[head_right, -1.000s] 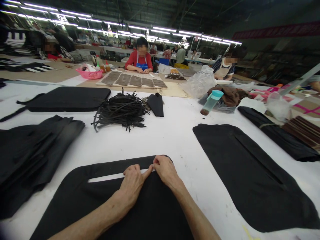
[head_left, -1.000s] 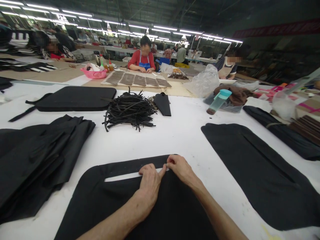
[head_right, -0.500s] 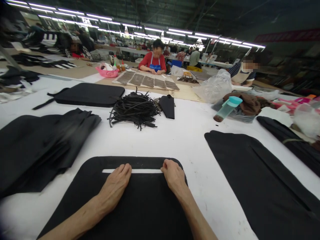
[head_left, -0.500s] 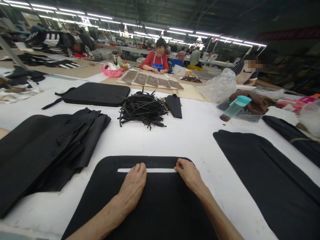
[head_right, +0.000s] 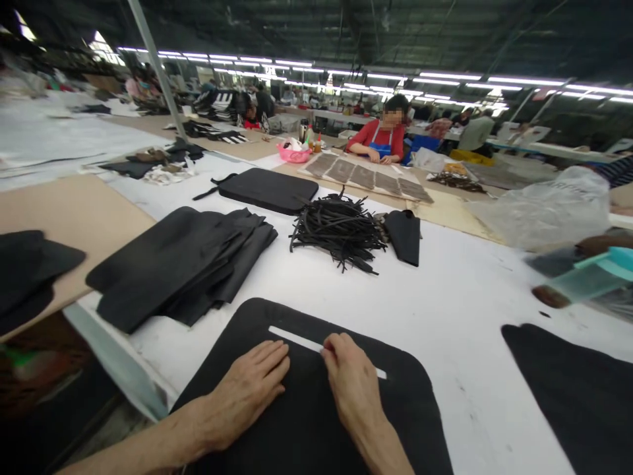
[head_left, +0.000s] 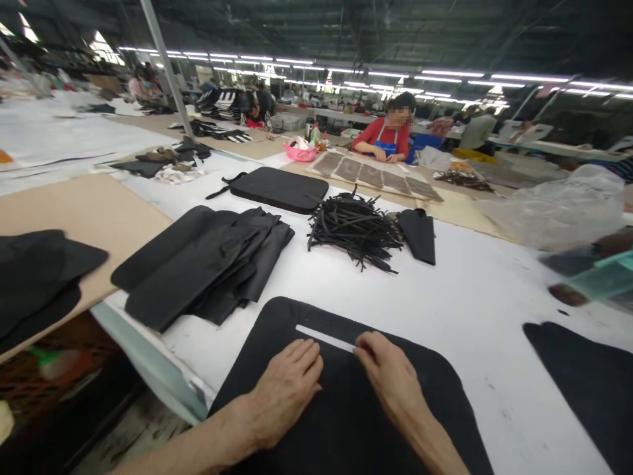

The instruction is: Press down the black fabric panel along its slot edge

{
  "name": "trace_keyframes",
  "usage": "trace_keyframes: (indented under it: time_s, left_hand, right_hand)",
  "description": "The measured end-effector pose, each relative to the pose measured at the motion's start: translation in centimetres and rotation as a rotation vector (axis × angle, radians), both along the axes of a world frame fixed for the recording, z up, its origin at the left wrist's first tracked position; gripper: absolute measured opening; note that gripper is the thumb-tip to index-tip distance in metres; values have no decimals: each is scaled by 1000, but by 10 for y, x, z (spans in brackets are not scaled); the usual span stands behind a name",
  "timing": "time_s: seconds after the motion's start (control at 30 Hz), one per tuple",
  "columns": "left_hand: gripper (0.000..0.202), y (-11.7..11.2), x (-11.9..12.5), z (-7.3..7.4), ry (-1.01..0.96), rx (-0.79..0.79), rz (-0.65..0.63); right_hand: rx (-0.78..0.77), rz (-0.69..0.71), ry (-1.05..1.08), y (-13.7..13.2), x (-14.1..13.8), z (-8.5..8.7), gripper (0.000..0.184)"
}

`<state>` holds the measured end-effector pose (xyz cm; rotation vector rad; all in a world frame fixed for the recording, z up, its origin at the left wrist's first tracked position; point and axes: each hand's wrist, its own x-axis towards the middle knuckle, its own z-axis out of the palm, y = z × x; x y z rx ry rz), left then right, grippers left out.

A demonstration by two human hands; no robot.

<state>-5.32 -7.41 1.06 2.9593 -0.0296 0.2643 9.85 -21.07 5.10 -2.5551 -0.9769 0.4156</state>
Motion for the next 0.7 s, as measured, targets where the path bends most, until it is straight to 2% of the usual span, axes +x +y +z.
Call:
trace_keyframes:
  time_s: [0.13,0.27,0.43,0.57,0.7]
  left_hand:
    - [48,11,-1,-13,4,22,141]
    - [58,14,-4,-29,20,46,190]
    - [57,13,-9,-38,7,35,186]
    - [56,12,-9,-35,20,41,174]
    - [55,11,-8,-32,35,60,168]
  right_hand:
    - [116,127,123,60,-12,-11,11]
    - [88,149,138,100,-13,-28,10]
    - [5,118,122,113,-15,-36,8]
    - [-74,88,123,115,-15,-34,8]
    - [-197,67,159,129,-9,-33,7]
